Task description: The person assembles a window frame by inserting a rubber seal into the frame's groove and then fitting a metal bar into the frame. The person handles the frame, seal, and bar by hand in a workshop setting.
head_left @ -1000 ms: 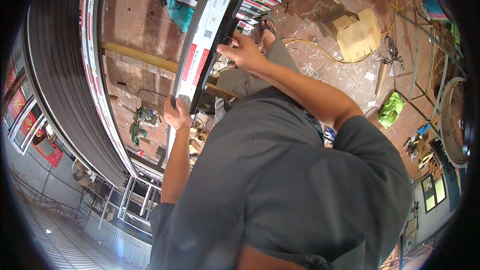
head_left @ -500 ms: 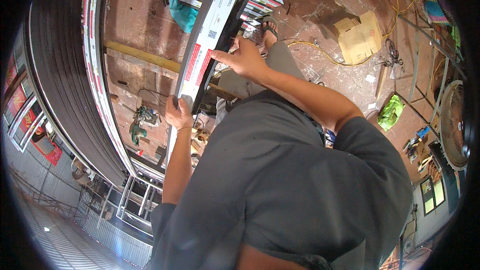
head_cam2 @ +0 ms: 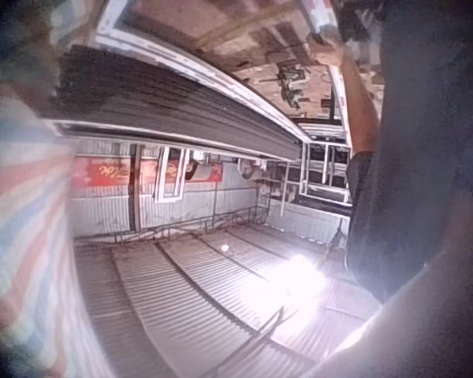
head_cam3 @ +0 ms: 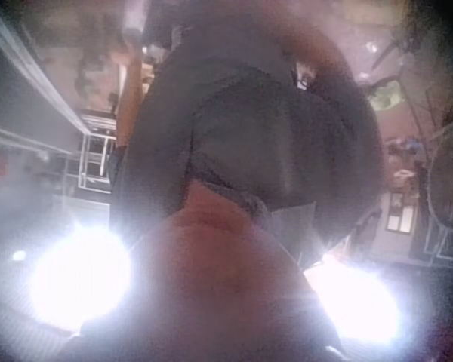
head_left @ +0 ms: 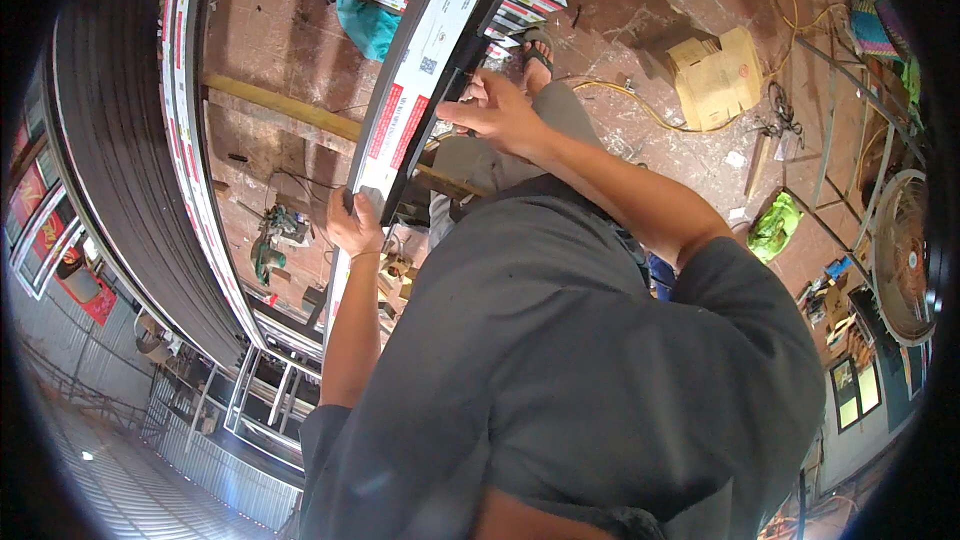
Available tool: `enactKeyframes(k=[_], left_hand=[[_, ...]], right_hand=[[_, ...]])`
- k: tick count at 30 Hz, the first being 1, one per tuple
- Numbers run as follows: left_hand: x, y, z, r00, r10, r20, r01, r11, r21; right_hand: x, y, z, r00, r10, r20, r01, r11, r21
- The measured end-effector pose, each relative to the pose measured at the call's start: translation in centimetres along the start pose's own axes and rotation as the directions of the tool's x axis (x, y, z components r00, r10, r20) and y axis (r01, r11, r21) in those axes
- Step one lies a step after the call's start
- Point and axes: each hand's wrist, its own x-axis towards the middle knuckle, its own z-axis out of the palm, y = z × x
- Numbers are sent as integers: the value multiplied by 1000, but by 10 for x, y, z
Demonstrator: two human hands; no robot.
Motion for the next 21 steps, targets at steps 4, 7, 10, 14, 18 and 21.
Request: enactKeyframes(k=[4,7,10,14,18,21], left_hand=[[0,-1,-2,999,-17,30,17,1000,1],[-1,-4,-1,998,-36,51,36,999,3],[-2,-5,1,999,-30,26,30,1000,-5],[-3,-5,2,1000,-15,2,15,1000,10],[1,-2,-3,997,-42,63,42,999,-3],[-1,-5,0,999,-24,41,24,1000,3]], right_hand=[[16,9,7,991,13,-135,-29,993,-117],[22,8,1,995,-3,-100,-9,993,-115],[21,0,0,997,-3,-78,-6,994,-109],[12,-33,6,994,34,-102,-54,979,-199],[23,-7,-3,993,22,-116,-51,967,-248],[22,-8,0,985,24,-173,-73,956,-284]])
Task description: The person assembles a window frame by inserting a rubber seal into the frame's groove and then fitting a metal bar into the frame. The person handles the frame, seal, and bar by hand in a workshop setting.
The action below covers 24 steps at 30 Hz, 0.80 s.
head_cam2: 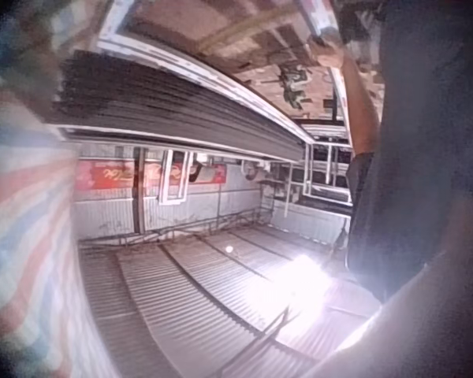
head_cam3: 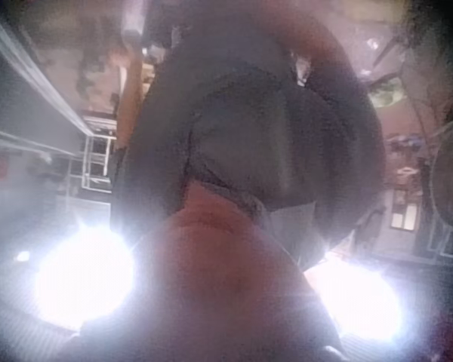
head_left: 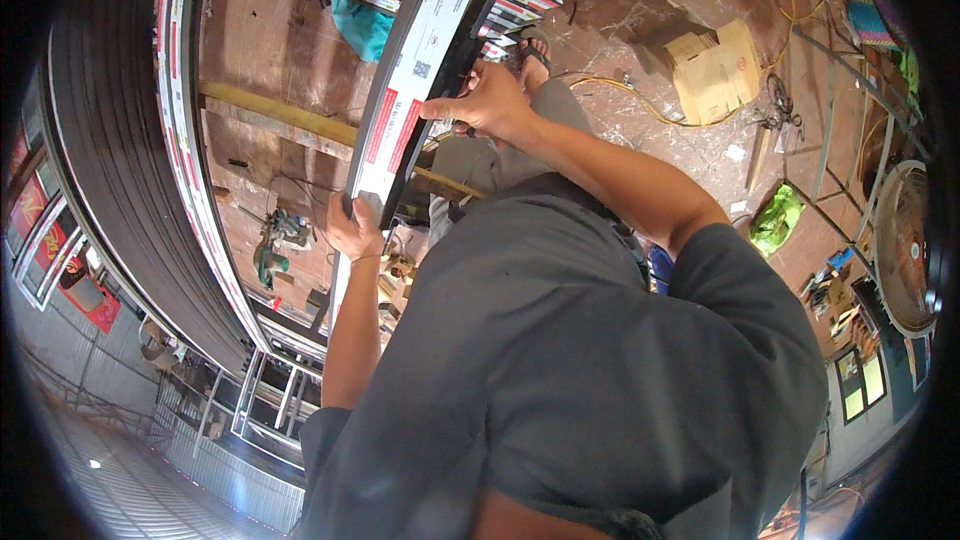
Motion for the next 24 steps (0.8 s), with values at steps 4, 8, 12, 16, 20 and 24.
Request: enactKeyframes(k=[4,8,12,16,20,24], left_hand=[[-1,-7,3,1000,-3,-17,3,1000,3],[-2,-10,3,1000,-9,2,9,1000,2],[-1,0,2,1000,-15,-10,15,1000,-9],[-1,-1,1,1000,-9,-24,9,1000,19],[-3,-3,1,1000,3,-19,-3,1000,19],[1,1,-1,1000,15,0,-15,1000,-11]], right_hand=[[3,10,6,994,-101,-32,104,989,102],[4,18,4,998,-65,-22,66,995,80],[7,23,3,996,-84,-33,85,994,61],[8,25,3,997,-76,-35,76,997,21],[3,17,1,998,-62,-14,63,998,25],[-4,7,-1,997,-67,46,64,996,68]])
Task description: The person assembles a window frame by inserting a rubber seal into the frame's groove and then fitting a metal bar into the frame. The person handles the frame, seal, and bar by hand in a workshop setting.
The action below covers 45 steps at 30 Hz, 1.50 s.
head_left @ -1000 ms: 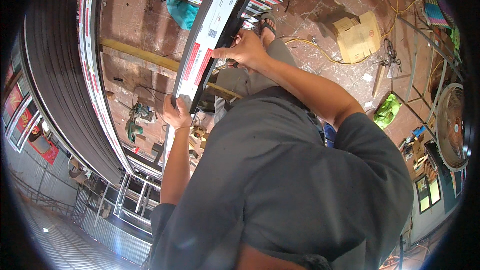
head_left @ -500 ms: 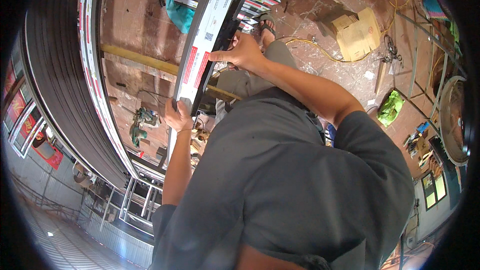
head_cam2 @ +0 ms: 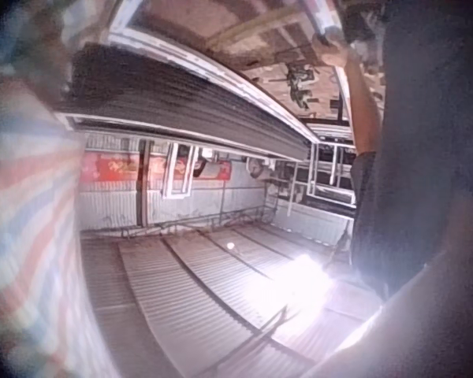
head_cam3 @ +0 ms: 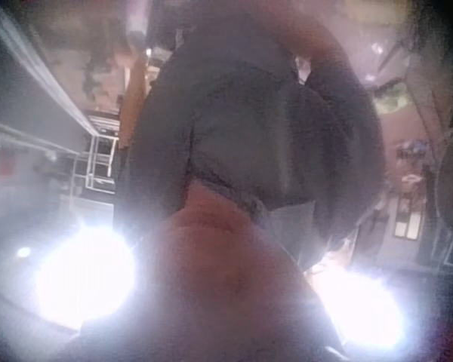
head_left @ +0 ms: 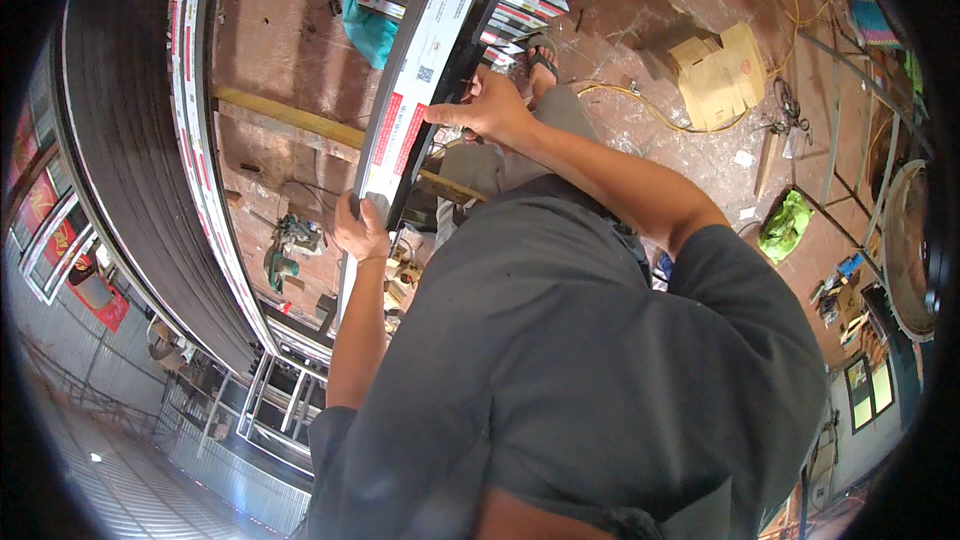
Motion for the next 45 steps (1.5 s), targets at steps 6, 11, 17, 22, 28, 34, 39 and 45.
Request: enactKeyframes(k=[6,11,17,22,28,34,39,45], left_hand=[[41,78,4,989,142,36,-141,989,-36],[52,121,18,999,-18,-48,28,980,198],[89,176,12,960,279,20,-280,959,38],[107,200,28,989,130,76,-132,991,12],[105,195,30,985,146,93,-153,986,68],[107,203,20,975,87,206,-117,984,135],[104,200,25,981,107,159,-129,982,138],[107,204,17,978,76,196,-95,991,90]], right_hand=[[-8,1,-20,985,-5,170,1,1000,22],[-5,-6,-29,991,-22,134,30,998,-54],[8,-5,-37,984,29,176,-6,992,-126],[5,-24,-38,972,158,176,-119,969,-216],[12,-21,-47,976,54,209,-2,971,-240],[21,-9,-57,960,153,233,-121,982,-147],[19,-20,-55,939,249,238,-230,967,-105],[13,-37,-50,934,294,204,-267,952,-153]])
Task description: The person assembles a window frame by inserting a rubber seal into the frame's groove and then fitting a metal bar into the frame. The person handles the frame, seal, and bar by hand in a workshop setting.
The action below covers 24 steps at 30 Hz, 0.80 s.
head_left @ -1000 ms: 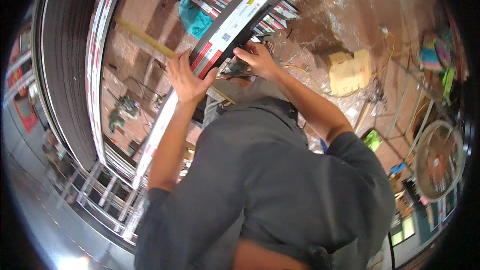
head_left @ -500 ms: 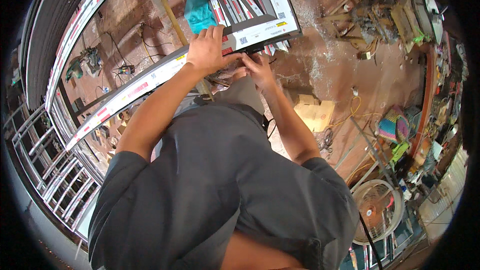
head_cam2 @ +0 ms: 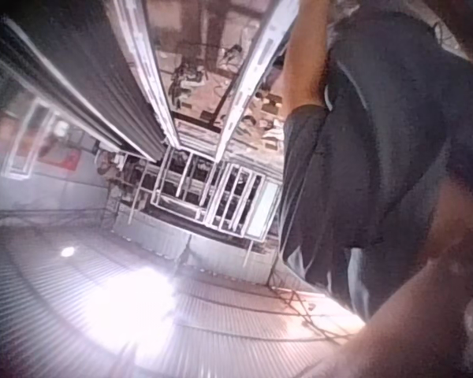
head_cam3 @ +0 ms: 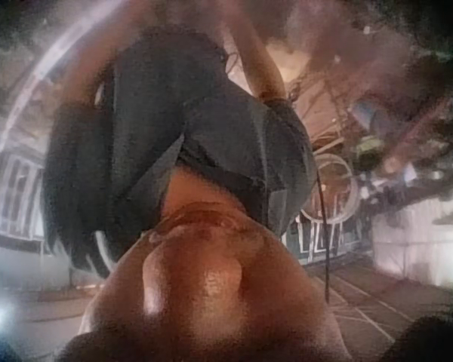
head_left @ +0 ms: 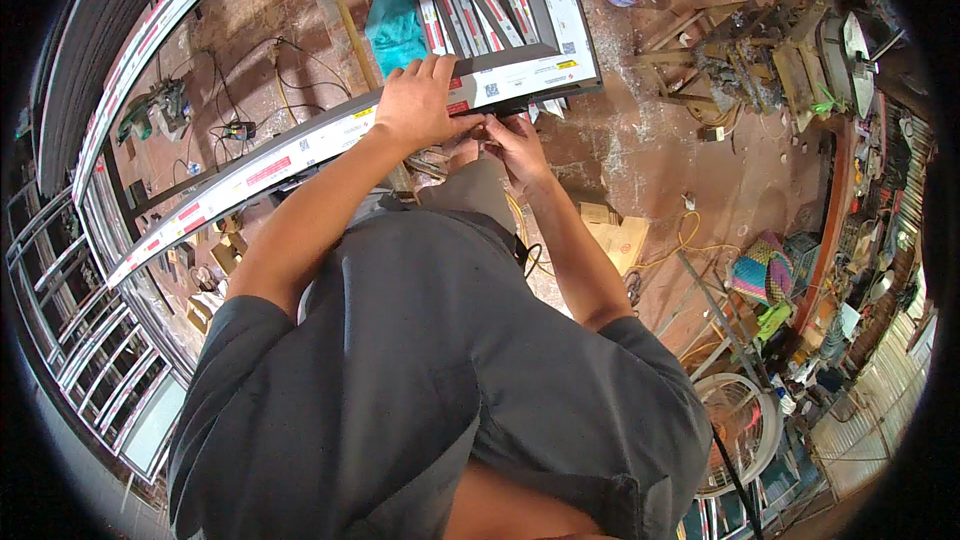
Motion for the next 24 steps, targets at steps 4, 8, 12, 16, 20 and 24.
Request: enactKeyframes(k=[4,8,12,16,20,24], left_hand=[[0,-3,-1,1000,8,-20,-9,998,-58],[-1,-7,6,998,22,-58,-26,997,-70],[-2,-9,10,997,35,-66,-38,998,-47],[-1,-9,10,996,62,-71,-64,997,-34],[-2,-8,9,998,44,-34,-45,999,-18],[-1,-5,7,999,37,-33,-37,999,-13]], right_hand=[[0,2,0,1000,-10,-6,10,1000,10],[-4,-3,8,1000,0,-25,1,1000,13],[-4,3,11,999,-44,-28,45,998,54],[-2,6,11,997,-75,-15,76,996,52],[-1,6,10,998,-65,-13,65,996,53],[2,11,5,997,-74,9,73,995,70]])
